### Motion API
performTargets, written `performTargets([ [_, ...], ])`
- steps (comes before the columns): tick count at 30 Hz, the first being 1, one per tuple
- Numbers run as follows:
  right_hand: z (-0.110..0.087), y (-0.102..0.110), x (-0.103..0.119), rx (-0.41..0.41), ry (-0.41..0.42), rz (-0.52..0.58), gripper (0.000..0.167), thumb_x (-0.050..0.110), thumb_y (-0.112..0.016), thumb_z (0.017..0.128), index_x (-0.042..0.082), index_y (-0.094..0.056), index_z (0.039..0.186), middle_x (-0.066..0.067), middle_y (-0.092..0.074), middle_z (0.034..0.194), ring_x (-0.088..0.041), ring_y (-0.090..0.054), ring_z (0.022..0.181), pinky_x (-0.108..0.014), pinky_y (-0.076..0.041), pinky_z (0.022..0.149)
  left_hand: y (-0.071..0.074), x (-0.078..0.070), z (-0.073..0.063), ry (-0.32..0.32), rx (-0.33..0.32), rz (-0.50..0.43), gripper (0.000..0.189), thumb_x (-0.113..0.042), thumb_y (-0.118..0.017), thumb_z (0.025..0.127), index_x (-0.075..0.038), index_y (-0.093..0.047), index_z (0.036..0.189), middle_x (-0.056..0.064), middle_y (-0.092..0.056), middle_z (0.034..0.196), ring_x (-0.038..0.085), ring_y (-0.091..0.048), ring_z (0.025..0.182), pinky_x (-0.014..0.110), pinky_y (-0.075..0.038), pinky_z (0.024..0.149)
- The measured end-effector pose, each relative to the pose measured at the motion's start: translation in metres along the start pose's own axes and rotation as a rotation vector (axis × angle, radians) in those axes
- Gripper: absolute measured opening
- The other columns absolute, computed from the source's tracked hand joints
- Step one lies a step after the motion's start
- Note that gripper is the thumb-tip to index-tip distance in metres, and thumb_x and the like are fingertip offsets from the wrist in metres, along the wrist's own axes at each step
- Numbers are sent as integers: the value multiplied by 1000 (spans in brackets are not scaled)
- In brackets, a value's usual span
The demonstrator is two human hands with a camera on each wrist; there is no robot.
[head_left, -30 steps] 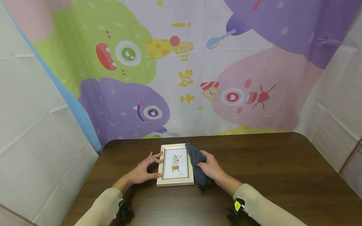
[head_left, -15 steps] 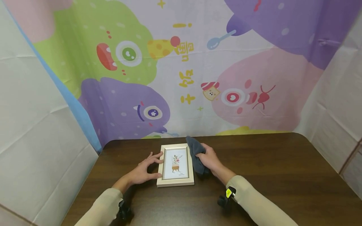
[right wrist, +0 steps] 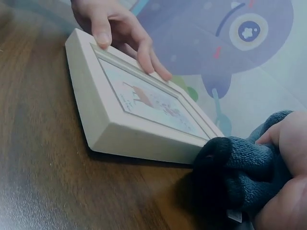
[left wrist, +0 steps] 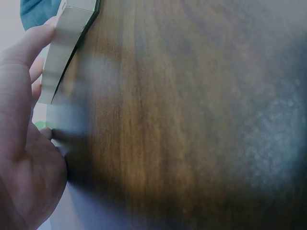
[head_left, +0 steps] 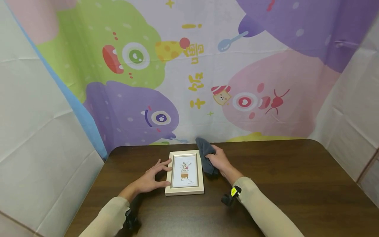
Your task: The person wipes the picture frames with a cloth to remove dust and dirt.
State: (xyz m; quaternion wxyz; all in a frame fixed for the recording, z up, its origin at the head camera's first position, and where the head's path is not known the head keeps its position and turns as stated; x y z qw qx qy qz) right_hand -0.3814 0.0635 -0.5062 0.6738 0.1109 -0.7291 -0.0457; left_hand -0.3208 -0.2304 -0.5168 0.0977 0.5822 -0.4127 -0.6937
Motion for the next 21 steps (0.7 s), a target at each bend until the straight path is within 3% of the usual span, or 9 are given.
performTargets([
  [8, 1, 1, -3, 20, -14, 9, 58, 3, -61, 106, 1, -54, 163, -28, -57, 167, -47, -53, 156, -61, -42, 133, 2, -5, -2, -59, -18, -8, 57, -46, -87, 97, -18, -72, 144, 8, -40, 184, 64, -11, 172, 98, -7, 122],
  [14, 1, 1, -5, 32, -13, -11, 59, 5, -61, 106, 2, -53, 164, -28, -56, 168, -48, -51, 158, -62, -40, 134, 0, -5, 1, 6, 14, -7, 54, -32, -89, 97, -13, -71, 145, 16, -36, 185, 60, -7, 174, 94, -5, 127],
  [17, -1, 1, -4, 32, -7, -15, 55, 5, -61, 106, 2, -57, 161, -27, -59, 165, -46, -54, 155, -62, -42, 132, -1, -5, 2, 9, 18, -2, 53, -26, -89, 97, -11, -71, 145, 18, -36, 185, 62, -7, 174, 94, -6, 127],
  [21, -5, 0, -3, 26, -2, -13, 51, 4, -62, 106, 2, -61, 156, -26, -64, 159, -43, -59, 148, -60, -44, 129, 0, -4, 2, -3, 12, -8, 55, -30, -90, 97, -12, -71, 145, 17, -36, 185, 62, -7, 174, 96, -6, 125],
])
Point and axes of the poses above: each hand's wrist, its own z-axis towards the middle knuckle, its own y-axis out of the back of the hand, x = y × z, the point moved 8 cm from there along z, towards the middle knuckle
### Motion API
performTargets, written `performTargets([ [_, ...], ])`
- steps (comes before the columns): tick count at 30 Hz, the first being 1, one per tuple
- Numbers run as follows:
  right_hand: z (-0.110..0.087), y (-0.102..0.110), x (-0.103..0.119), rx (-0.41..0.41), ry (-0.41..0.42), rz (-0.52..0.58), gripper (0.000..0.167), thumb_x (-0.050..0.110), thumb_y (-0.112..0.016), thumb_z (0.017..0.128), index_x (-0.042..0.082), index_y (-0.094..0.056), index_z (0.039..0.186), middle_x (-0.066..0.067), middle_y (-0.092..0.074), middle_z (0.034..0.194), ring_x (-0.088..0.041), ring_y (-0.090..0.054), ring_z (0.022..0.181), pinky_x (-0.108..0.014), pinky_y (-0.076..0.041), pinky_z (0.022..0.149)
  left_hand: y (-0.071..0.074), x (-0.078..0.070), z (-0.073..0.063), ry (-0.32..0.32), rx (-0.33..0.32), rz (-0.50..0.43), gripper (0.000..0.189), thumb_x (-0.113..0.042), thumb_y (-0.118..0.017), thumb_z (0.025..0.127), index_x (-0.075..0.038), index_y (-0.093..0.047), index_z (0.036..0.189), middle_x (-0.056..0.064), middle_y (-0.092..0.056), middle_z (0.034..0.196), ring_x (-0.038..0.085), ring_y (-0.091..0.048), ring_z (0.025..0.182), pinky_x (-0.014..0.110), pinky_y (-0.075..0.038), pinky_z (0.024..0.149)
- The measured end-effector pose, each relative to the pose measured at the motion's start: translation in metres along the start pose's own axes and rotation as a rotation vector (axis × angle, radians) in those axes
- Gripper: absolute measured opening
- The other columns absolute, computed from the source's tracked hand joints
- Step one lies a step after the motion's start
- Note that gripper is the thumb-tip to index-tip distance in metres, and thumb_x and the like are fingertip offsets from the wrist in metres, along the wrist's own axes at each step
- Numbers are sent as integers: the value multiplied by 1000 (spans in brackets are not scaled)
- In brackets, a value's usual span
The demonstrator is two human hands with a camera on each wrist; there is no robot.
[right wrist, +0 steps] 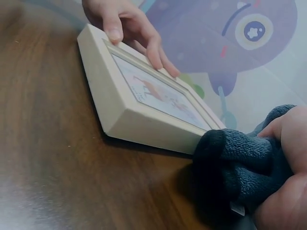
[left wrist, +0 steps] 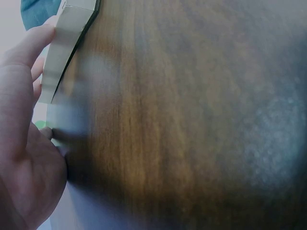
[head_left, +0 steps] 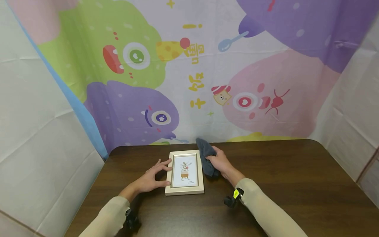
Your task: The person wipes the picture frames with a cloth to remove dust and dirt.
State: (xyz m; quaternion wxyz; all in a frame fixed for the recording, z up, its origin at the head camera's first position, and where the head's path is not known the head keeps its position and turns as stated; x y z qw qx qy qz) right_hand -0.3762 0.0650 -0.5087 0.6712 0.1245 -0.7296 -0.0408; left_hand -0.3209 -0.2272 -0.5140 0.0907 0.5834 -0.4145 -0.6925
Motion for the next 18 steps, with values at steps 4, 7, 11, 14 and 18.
performTargets([
  [4, -5, 0, -1, -3, -7, 5, 51, 4, -63, 105, 3, -61, 156, -25, -64, 159, -42, -58, 148, -59, -44, 129, 1, 4, 0, -44, -25, 1, 57, -43, -89, 96, -17, -72, 144, 10, -40, 184, 64, -9, 172, 98, -7, 121],
  [7, -8, -1, -1, 8, -5, 0, 52, 4, -63, 105, 2, -60, 156, -26, -63, 159, -43, -58, 148, -59, -45, 128, 1, 7, -1, -81, -44, 10, 57, -49, -88, 96, -21, -73, 143, 4, -42, 184, 66, -13, 171, 100, -11, 118],
  [11, -17, -2, 0, 36, -11, -3, 53, 4, -63, 105, 1, -58, 158, -27, -61, 162, -44, -57, 151, -61, -44, 129, 1, 4, -2, -61, -31, -9, 57, -45, -89, 96, -18, -72, 144, 8, -40, 184, 64, -10, 172, 98, -8, 121],
  [14, -24, -2, 0, 52, -24, -6, 55, 4, -63, 105, 2, -57, 160, -26, -59, 165, -44, -54, 154, -63, -41, 132, 0, 2, -1, -22, -10, -12, 56, -36, -90, 96, -14, -72, 145, 16, -38, 184, 63, -6, 173, 95, -6, 125],
  [18, -34, -2, 0, 63, -22, -14, 55, 4, -64, 105, 1, -57, 159, -26, -59, 164, -43, -54, 153, -65, -39, 133, -1, 3, -1, 13, 0, 5, 55, -29, -89, 98, -13, -71, 147, 16, -36, 185, 60, -5, 174, 93, -5, 128],
])
Point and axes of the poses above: each hand's wrist, its own z-axis towards the middle knuckle, its own y-axis out of the back of the hand, x = y × z, the point moved 8 cm from there along z, towards the middle knuckle
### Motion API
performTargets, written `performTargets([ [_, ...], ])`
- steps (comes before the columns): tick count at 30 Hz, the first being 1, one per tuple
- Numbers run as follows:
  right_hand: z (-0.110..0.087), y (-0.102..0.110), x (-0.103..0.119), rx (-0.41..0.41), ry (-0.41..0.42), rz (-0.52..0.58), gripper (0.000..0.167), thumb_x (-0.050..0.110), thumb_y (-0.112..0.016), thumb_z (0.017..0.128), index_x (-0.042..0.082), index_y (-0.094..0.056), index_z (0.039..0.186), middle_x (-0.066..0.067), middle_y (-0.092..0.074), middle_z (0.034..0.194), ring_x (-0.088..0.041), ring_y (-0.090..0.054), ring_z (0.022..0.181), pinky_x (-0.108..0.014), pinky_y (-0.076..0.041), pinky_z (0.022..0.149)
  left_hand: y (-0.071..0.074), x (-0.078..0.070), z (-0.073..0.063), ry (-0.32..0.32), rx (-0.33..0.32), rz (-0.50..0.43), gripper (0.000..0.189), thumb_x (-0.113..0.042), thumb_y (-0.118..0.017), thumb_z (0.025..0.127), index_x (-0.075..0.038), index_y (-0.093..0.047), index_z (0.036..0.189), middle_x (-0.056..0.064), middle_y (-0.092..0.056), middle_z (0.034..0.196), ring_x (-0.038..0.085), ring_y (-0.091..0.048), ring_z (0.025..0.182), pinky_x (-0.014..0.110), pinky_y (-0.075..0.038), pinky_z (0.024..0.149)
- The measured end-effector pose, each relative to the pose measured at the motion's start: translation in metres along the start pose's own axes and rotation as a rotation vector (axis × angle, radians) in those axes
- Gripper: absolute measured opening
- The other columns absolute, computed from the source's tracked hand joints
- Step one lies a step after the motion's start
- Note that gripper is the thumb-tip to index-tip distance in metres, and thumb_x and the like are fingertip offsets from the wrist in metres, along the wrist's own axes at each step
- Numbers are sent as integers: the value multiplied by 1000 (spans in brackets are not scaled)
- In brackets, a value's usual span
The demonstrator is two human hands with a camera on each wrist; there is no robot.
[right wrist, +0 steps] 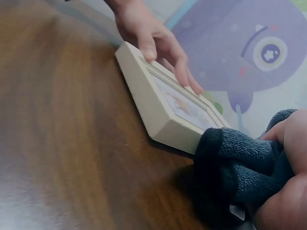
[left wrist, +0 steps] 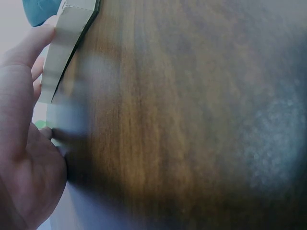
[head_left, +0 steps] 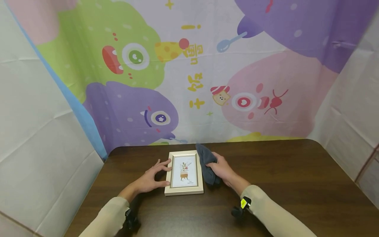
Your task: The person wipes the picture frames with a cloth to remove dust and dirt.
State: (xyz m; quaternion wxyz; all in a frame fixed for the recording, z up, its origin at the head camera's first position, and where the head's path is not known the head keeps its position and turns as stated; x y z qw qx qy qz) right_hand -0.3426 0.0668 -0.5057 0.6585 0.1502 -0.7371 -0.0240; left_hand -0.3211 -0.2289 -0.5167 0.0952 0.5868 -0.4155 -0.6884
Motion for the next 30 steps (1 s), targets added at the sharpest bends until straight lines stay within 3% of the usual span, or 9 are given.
performTargets([
  [4, -6, -1, -4, -8, 30, -19, 53, 5, -66, 103, 1, -60, 155, -26, -63, 158, -44, -58, 147, -63, -44, 128, 0, -1, 0, -10, -2, 0, 55, -33, -89, 98, -14, -71, 146, 15, -36, 185, 61, -6, 174, 94, -6, 127],
  [9, -1, -2, -26, -32, 86, -79, 49, 11, -71, 101, 9, -67, 150, -17, -71, 149, -30, -64, 135, -47, -53, 114, 1, 1, -1, -79, -21, -22, 58, -45, -89, 96, -18, -72, 144, 10, -40, 184, 64, -9, 172, 98, -7, 121],
  [11, 0, -4, -34, -28, 111, -87, 49, 13, -73, 100, 11, -68, 149, -15, -72, 147, -27, -65, 133, -45, -54, 111, -1, 12, 2, -97, -34, -21, 58, -47, -89, 95, -21, -73, 144, 6, -41, 184, 65, -10, 172, 98, -7, 121],
  [15, -6, -6, -39, -11, 145, -78, 51, 12, -73, 101, 6, -65, 151, -21, -70, 150, -35, -65, 136, -54, -54, 113, -6, 42, 13, -97, -48, -14, 56, -49, -92, 93, -31, -73, 142, 0, -42, 184, 62, -10, 173, 97, -8, 122],
  [20, -17, -6, -40, -18, 118, -56, 50, 12, -75, 98, 10, -68, 148, -15, -73, 144, -25, -66, 128, -40, -54, 107, -10, 62, 20, -74, -43, -25, 57, -51, -94, 89, -40, -73, 141, -3, -40, 185, 57, -7, 176, 96, -6, 125],
  [22, -30, -7, -30, -23, 92, -35, 50, 9, -74, 98, 10, -68, 148, -14, -73, 143, -25, -66, 128, -40, -53, 107, -9, 58, 18, -69, -46, -34, 57, -51, -94, 89, -40, -73, 141, -1, -40, 185, 55, -6, 176, 95, -4, 126],
  [26, -55, -8, -7, -54, 53, -18, 50, 3, -71, 98, 6, -67, 148, -17, -73, 144, -32, -67, 132, -47, -52, 111, -3, 22, 6, -30, -25, -12, 55, -40, -91, 95, -24, -72, 144, 9, -38, 185, 59, -6, 175, 94, -5, 127],
  [28, -61, -9, -5, -68, 34, -14, 50, 1, -70, 98, 6, -67, 148, -16, -73, 144, -31, -67, 133, -47, -51, 113, 0, 6, 1, -26, -16, -2, 55, -36, -90, 97, -18, -72, 145, 13, -38, 185, 62, -7, 174, 95, -7, 126],
  [30, -63, -9, -6, -71, 28, -7, 50, 1, -71, 99, 6, -67, 148, -16, -73, 145, -31, -67, 133, -47, -51, 112, 1, 2, -1, -46, -20, -2, 55, -37, -89, 97, -17, -72, 144, 12, -39, 184, 63, -8, 173, 96, -8, 124],
])
Point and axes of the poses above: each hand's wrist, its own z-axis towards the middle knuckle, its own y-axis out of the back of the hand, x = y × z, the point moved 8 cm from there along z, towards the middle knuckle
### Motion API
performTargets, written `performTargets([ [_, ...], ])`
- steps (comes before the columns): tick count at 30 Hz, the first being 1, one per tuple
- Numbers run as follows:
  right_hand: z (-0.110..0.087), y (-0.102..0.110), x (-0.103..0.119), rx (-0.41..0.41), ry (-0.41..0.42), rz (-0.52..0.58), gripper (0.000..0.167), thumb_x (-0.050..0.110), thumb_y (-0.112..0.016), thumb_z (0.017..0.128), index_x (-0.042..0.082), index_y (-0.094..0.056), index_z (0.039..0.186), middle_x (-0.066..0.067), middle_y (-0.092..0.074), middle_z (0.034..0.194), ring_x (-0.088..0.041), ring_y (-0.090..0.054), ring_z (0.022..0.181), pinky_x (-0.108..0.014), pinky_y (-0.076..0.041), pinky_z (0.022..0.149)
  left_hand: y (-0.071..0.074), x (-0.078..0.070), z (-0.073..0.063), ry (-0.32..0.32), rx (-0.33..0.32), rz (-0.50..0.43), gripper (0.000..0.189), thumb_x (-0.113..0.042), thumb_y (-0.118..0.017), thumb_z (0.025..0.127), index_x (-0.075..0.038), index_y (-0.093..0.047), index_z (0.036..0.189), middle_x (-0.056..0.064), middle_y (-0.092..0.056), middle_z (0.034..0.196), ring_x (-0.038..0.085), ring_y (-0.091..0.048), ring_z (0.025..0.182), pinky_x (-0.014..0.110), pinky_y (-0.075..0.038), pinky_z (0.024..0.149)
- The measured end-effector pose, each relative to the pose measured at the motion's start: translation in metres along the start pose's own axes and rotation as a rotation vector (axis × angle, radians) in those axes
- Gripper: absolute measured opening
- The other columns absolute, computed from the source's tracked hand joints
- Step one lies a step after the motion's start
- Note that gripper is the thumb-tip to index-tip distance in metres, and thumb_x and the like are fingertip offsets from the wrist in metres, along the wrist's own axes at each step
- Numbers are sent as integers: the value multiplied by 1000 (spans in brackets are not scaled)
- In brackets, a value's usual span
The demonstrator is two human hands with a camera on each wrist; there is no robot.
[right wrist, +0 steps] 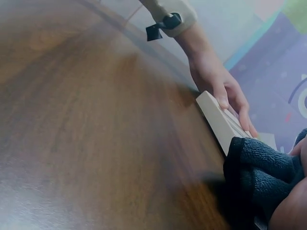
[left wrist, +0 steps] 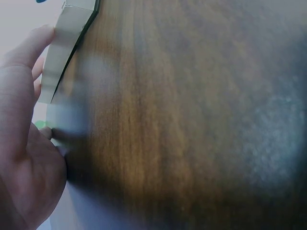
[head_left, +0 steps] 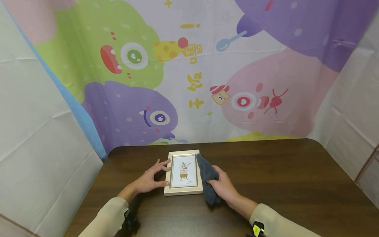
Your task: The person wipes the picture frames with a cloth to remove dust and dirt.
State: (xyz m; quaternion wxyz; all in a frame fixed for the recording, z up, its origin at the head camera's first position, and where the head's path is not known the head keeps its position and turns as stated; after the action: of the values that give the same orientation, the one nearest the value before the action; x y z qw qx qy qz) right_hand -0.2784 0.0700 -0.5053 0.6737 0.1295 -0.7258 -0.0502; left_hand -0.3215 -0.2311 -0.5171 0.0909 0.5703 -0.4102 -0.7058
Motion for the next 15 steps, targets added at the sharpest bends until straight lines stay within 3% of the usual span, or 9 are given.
performTargets([
  [5, -1, -1, -2, 0, 4, 12, 49, 1, -70, 99, 6, -67, 148, -16, -73, 144, -31, -67, 131, -45, -51, 110, -3, 18, 3, -70, -34, -12, 56, -49, -89, 95, -24, -73, 143, 3, -43, 183, 63, -12, 172, 98, -10, 120],
  [11, 3, -1, -8, 11, 56, -5, 48, 3, -70, 99, 5, -67, 147, -18, -74, 143, -31, -68, 130, -49, -54, 111, -10, 52, 14, -36, -20, -32, 58, -52, -92, 91, -32, -73, 143, -1, -40, 185, 59, -7, 175, 95, -5, 126],
  [15, 15, -2, -24, 21, 108, -16, 49, 6, -73, 98, 6, -67, 146, -19, -73, 142, -30, -68, 128, -47, -55, 107, -11, 62, 18, -35, -20, -24, 59, -53, -93, 91, -34, -73, 143, -2, -39, 185, 58, -7, 175, 95, -5, 125],
])
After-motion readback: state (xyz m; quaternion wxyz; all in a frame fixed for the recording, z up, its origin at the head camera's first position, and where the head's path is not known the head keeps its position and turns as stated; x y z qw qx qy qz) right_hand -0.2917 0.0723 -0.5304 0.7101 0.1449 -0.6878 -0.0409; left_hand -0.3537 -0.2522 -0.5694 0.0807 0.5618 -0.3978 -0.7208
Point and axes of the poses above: each hand's wrist, its own z-axis towards the middle knuckle, its own y-axis out of the back of the hand, x = y × z, the point moved 8 cm from there along z, towards the middle knuckle
